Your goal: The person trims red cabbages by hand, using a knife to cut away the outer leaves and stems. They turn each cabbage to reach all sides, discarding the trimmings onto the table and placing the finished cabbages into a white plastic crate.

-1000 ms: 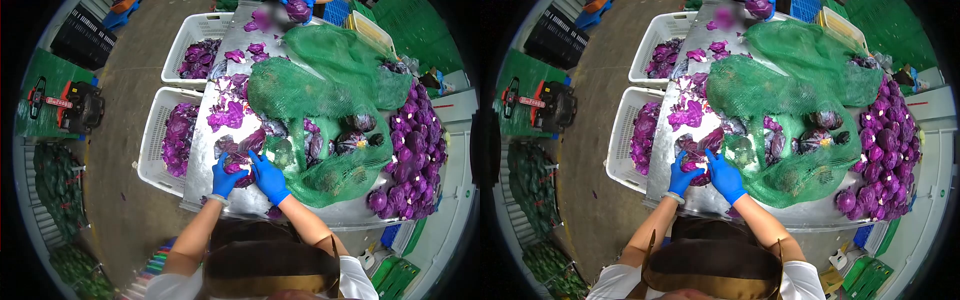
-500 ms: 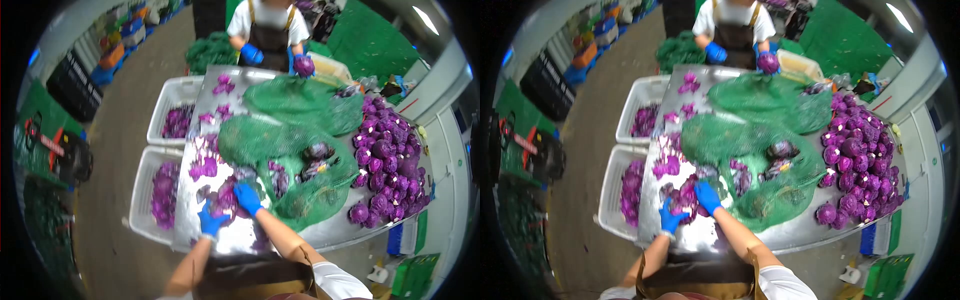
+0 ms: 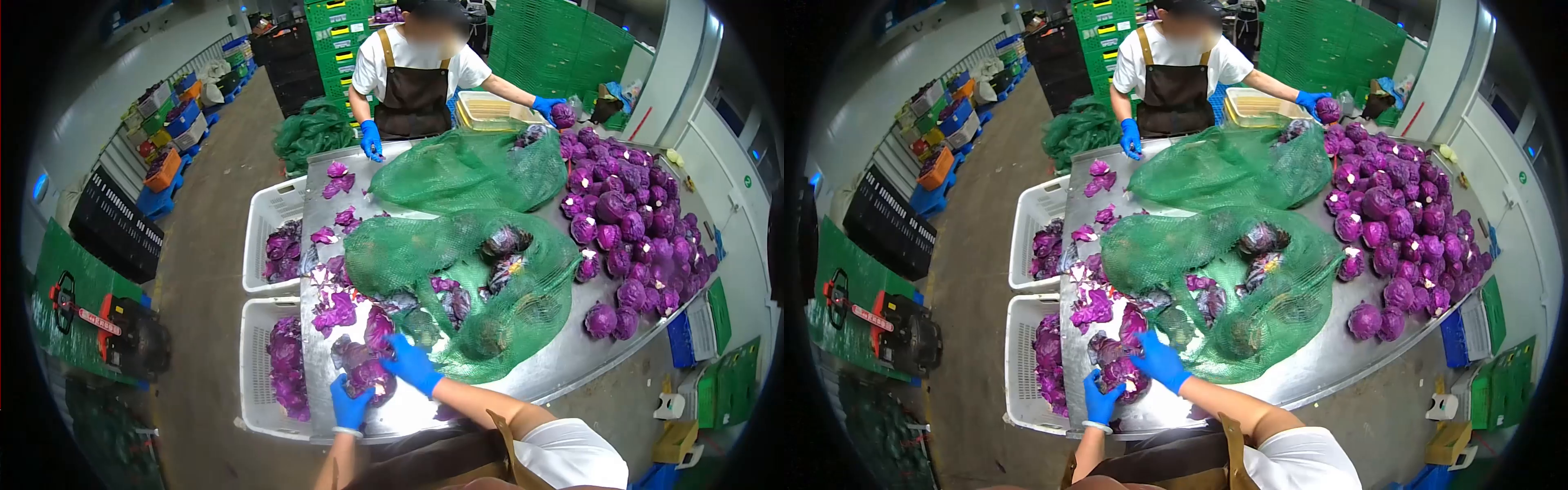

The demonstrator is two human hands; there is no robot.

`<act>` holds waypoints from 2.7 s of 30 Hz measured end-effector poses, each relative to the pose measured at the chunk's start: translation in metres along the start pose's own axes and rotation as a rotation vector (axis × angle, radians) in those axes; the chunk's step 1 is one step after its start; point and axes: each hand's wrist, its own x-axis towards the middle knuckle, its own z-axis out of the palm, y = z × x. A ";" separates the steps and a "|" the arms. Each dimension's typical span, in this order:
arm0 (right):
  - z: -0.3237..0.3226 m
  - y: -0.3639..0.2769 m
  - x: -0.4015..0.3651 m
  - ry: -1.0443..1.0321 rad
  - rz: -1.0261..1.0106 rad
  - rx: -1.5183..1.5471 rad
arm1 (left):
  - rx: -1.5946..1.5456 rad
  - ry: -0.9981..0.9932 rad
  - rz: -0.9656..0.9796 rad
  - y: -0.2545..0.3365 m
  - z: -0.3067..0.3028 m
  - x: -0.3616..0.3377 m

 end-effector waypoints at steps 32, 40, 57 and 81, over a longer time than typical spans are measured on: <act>0.026 0.032 0.004 -0.243 0.455 0.399 | 0.193 0.095 -0.239 -0.108 -0.034 0.075; 0.021 0.036 -0.018 -0.242 0.476 0.418 | 0.264 0.083 0.227 0.053 -0.027 0.043; 0.042 0.032 -0.036 -0.202 0.189 0.464 | 0.093 -0.128 0.123 0.011 -0.021 0.003; -0.020 -0.007 0.024 0.022 -0.072 0.029 | -0.849 0.144 -0.383 0.051 -0.041 -0.003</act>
